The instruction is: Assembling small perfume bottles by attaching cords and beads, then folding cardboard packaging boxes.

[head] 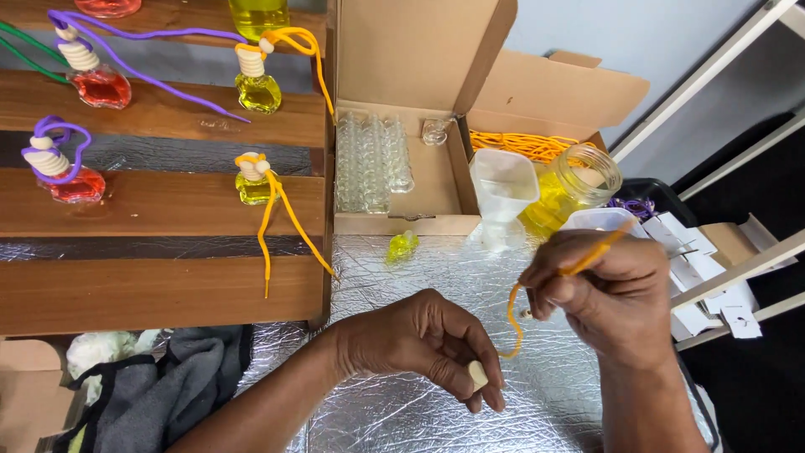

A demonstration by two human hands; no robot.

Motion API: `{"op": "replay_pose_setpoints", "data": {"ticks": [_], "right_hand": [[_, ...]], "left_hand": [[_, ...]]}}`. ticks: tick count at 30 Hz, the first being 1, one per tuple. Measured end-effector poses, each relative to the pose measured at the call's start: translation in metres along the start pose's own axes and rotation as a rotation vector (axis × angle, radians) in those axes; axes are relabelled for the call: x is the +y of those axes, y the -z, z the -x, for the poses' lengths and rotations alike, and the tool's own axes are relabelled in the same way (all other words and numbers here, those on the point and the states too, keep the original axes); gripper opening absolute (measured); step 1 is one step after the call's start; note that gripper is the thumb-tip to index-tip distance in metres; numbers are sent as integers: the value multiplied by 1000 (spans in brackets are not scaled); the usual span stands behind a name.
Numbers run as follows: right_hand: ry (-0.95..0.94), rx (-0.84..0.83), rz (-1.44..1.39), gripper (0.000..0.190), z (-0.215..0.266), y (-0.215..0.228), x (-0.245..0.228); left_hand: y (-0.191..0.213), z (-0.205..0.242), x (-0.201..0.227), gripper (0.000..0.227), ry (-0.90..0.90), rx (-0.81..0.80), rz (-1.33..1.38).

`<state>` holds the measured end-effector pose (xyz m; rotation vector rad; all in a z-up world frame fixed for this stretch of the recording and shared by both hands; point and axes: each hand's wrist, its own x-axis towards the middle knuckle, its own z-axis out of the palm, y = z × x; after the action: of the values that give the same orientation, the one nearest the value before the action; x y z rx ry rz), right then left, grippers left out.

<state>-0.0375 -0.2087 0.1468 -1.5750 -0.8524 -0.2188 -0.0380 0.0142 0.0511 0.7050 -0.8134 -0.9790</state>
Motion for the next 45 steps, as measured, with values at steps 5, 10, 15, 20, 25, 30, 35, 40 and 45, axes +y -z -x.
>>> {"op": "replay_pose_setpoints", "data": {"ticks": [5, 10, 15, 20, 25, 30, 35, 40, 45], "right_hand": [[-37, 113, -11, 21, 7, -15, 30], [-188, 179, 21, 19, 13, -24, 38], [-183, 84, 462, 34, 9, -25, 34], [-71, 60, 441, 20, 7, -30, 35], [-54, 86, 487, 17, 8, -29, 41], [44, -25, 529, 43, 8, -28, 48], [1, 18, 583, 24, 15, -28, 61], [1, 64, 527, 22, 9, -30, 54], [25, 103, 549, 13, 4, -29, 57]], "left_hand": [[5, -7, 2, 29, -183, 342, -106], [21, -12, -5, 42, -260, 610, -91], [38, -16, -18, 35, -430, 800, -113], [41, -15, -23, 43, -492, 753, -35], [39, -19, -21, 40, -500, 812, -123], [30, -21, -12, 33, -426, 964, -204], [36, -21, -18, 34, -471, 943, -207], [35, -22, -20, 37, -519, 905, -193], [32, -26, -21, 38, -460, 997, -181]]}}
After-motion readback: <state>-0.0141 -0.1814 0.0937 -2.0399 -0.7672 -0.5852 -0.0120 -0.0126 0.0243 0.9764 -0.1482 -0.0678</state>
